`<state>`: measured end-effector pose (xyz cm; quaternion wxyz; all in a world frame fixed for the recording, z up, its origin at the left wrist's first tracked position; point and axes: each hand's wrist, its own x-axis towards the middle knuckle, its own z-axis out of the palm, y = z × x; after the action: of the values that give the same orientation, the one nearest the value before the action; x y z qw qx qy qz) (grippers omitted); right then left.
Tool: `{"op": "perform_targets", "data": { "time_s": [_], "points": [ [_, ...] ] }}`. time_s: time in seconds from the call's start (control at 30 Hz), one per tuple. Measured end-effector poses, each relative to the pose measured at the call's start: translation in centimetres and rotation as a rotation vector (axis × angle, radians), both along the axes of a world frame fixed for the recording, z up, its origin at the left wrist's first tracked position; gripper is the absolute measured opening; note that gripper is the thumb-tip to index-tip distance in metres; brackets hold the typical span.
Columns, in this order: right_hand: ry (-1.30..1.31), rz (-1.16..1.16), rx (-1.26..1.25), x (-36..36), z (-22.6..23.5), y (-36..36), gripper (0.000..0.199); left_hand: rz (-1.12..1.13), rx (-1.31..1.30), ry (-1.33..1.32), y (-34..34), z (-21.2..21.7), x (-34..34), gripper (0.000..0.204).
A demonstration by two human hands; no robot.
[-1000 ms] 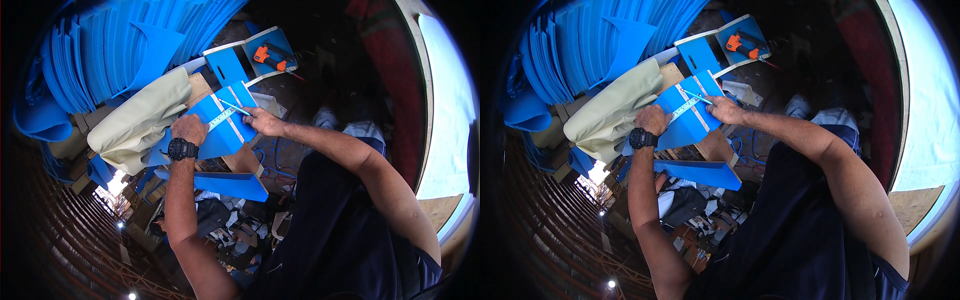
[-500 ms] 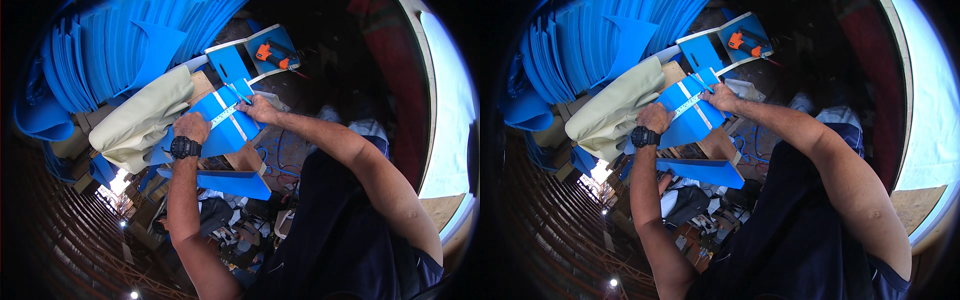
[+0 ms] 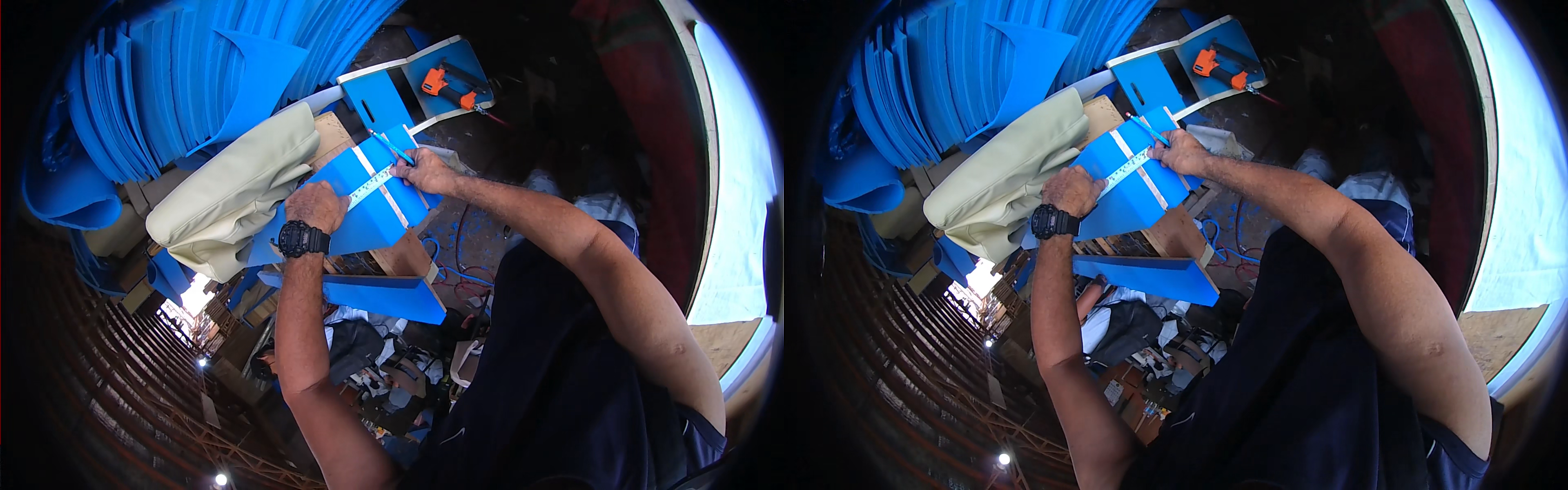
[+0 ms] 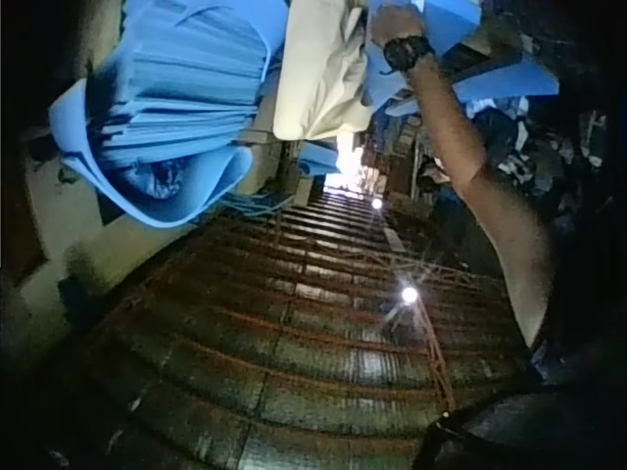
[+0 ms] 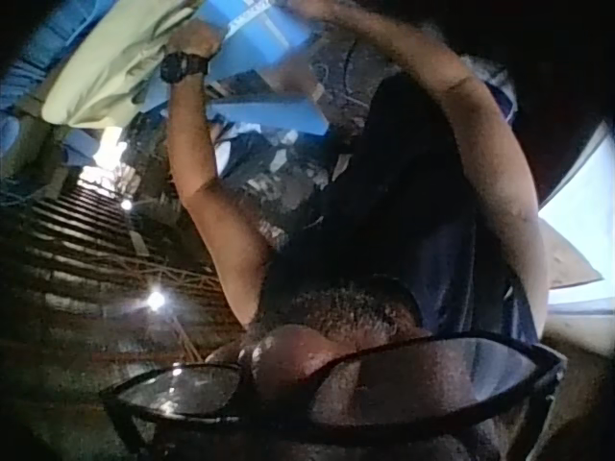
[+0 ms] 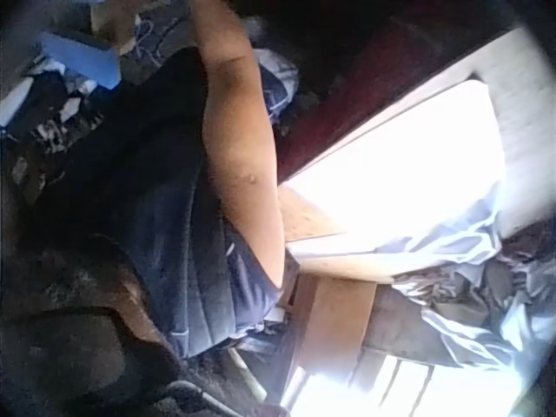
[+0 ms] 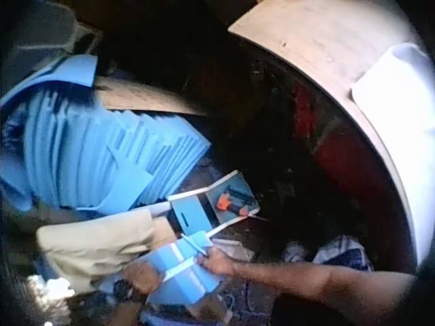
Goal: The recorder uses a measuring tape and pencil to measure and mark fabric for upholstery on a workbench.
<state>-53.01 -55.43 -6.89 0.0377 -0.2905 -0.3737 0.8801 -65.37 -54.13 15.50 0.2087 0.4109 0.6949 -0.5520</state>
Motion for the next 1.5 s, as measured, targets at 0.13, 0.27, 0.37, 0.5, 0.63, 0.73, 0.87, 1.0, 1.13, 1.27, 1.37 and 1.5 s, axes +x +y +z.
{"op": "perform_targets", "data": {
  "time_s": [0.13,0.27,0.37,0.5,0.63,0.73,0.87,1.0,1.13,1.27,1.37,1.5],
  "points": [
    [0.035,0.0,-0.028,0.2,0.0,0.1,0.023,0.025,-0.009,0.003,0.0,-0.2,-0.3,0.051],
    [0.036,0.016,-0.015,0.3,-0.1,0.1,0.024,-0.014,0.007,-0.006,-0.1,-0.1,-0.2,0.05],
    [0.041,0.03,-0.019,0.2,-0.2,0.1,0.026,-0.042,0.002,-0.004,0.0,0.0,0.0,0.051],
    [0.01,0.071,-0.011,0.1,-0.3,0.1,0.027,-0.019,-0.045,-0.003,0.4,-0.1,0.3,0.052],
    [0.031,0.049,0.033,0.2,-0.4,0.1,0.025,-0.035,-0.058,0.008,0.6,-0.1,0.5,0.052],
    [0.032,0.043,0.008,0.2,-0.4,0.0,0.025,-0.053,-0.007,-0.006,0.5,-0.1,0.5,0.051],
    [0.041,0.025,-0.004,0.2,-0.5,0.0,0.024,-0.018,-0.049,0.011,0.6,-0.2,0.3,0.054],
    [0.033,0.061,-0.007,0.2,-0.8,-0.1,0.026,-0.008,-0.048,0.014,0.7,-0.2,0.4,0.057],
    [0.033,0.07,0.012,0.0,-0.9,-0.2,0.026,-0.018,-0.06,0.037,0.8,-0.3,0.8,0.056],
    [0.038,0.067,0.004,0.1,-0.8,0.0,0.027,-0.014,-0.059,0.049,0.9,-0.2,1.0,0.056],
    [0.03,0.086,0.021,0.3,-0.5,0.3,0.03,-0.036,-0.052,0.037,1.1,-0.2,1.3,0.054],
    [-0.018,0.12,0.076,1.3,-0.4,1.0,0.044,-0.086,-0.01,0.015,0.6,0.0,0.9,0.049]
  ]
}}
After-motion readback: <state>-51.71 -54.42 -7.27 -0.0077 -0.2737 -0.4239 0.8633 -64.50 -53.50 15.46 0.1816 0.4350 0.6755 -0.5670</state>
